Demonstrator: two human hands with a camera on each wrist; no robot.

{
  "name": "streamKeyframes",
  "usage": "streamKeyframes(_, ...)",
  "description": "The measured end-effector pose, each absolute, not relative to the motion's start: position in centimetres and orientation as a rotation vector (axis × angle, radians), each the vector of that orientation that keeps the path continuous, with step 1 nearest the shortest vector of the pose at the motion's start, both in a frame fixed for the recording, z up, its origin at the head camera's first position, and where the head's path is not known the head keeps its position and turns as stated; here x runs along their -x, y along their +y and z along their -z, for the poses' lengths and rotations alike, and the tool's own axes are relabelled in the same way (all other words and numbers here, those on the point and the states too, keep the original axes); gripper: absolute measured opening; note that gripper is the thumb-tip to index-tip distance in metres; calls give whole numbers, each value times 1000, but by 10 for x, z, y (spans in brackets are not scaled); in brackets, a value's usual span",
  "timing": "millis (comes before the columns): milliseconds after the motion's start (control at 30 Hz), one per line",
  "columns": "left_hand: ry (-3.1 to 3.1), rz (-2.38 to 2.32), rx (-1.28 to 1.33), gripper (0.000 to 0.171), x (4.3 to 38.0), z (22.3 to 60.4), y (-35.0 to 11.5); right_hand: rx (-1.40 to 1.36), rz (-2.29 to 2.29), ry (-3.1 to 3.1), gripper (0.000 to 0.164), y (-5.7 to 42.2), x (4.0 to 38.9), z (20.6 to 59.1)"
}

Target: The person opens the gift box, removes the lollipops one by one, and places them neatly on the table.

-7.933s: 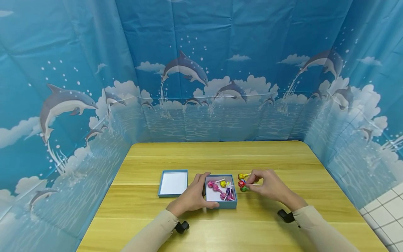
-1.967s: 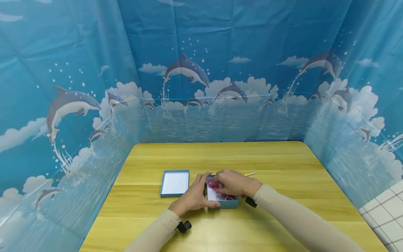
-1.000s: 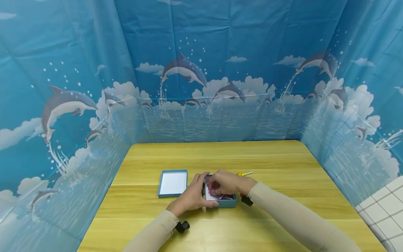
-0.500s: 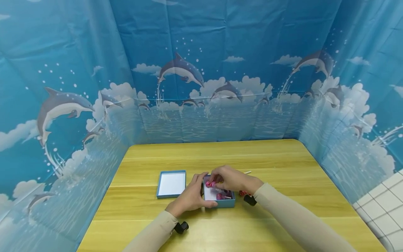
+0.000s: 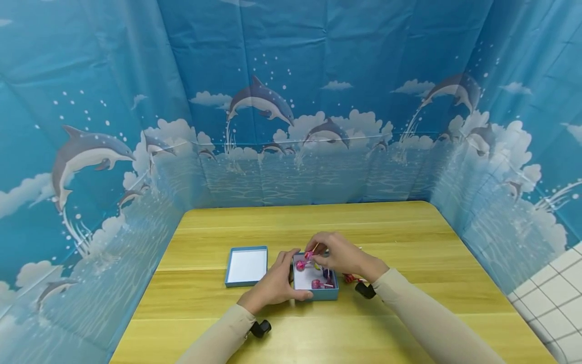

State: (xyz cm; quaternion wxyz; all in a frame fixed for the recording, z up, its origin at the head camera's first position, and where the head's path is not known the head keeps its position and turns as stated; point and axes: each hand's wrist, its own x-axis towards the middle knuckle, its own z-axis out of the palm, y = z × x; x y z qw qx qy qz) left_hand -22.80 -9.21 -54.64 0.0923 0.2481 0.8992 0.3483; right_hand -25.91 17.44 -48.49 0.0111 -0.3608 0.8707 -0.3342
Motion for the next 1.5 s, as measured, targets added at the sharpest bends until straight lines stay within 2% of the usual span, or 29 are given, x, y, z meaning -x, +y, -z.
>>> streamKeyframes(600, 2685, -1017, -725, 128, 228, 546, -92, 1121, 1187, 2826, 17, 196, 258, 481)
streamKeyframes(1500, 2674, -1030, -699, 129, 228, 548, -91, 1033, 1076, 2867, 16, 252, 247, 492)
